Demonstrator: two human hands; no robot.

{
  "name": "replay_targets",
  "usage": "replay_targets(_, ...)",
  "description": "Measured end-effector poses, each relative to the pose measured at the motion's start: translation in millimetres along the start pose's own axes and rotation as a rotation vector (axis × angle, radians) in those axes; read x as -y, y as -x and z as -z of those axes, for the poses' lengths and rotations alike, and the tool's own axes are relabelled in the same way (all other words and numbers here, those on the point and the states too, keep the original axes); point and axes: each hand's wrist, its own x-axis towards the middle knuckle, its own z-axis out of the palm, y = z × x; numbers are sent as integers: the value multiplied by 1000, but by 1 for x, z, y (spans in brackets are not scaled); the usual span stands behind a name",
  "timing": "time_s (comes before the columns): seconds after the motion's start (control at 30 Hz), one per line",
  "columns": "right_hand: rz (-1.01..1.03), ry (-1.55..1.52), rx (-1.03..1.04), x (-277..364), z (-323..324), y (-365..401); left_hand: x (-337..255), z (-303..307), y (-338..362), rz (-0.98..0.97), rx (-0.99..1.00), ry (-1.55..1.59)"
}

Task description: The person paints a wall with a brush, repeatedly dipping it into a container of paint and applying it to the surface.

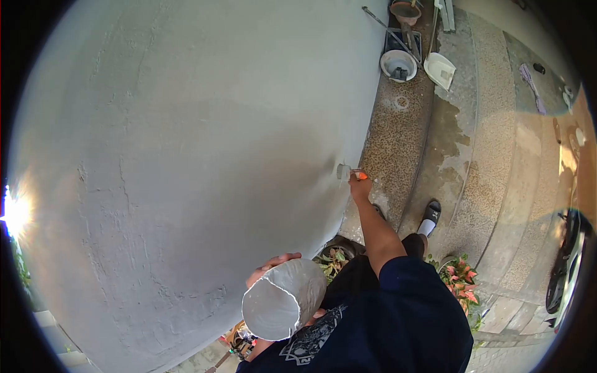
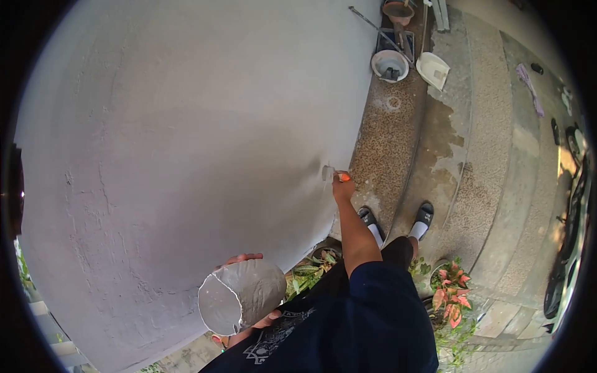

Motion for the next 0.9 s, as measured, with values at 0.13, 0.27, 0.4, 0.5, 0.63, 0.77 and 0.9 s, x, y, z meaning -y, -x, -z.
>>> replay_targets(0.13, 22, -450, 117, 105, -17, 49, 17, 16, 10, 23, 37, -64)
replay_targets(0.27, 139, -625, 360, 254, -2, 137, 19, 25, 8, 93, 20, -45)
replay_targets(0.4, 224, -699, 452, 295, 4, 160, 18, 32, 1, 122, 119, -150)
replay_targets(0.5, 245, -647, 377, 224, -19, 121, 21, 34, 3, 118, 125, -91)
replay_targets(0.63, 114, -508, 59, 108, -24, 53, 30, 24, 5, 93, 67, 5)
replay_targets(0.77, 135, 109, -106, 44, -2, 8, 26, 23, 3, 97, 89, -56)
replay_targets(0.9, 261, -121, -105, 91, -31, 17, 19, 19, -1, 145, -12, -39)
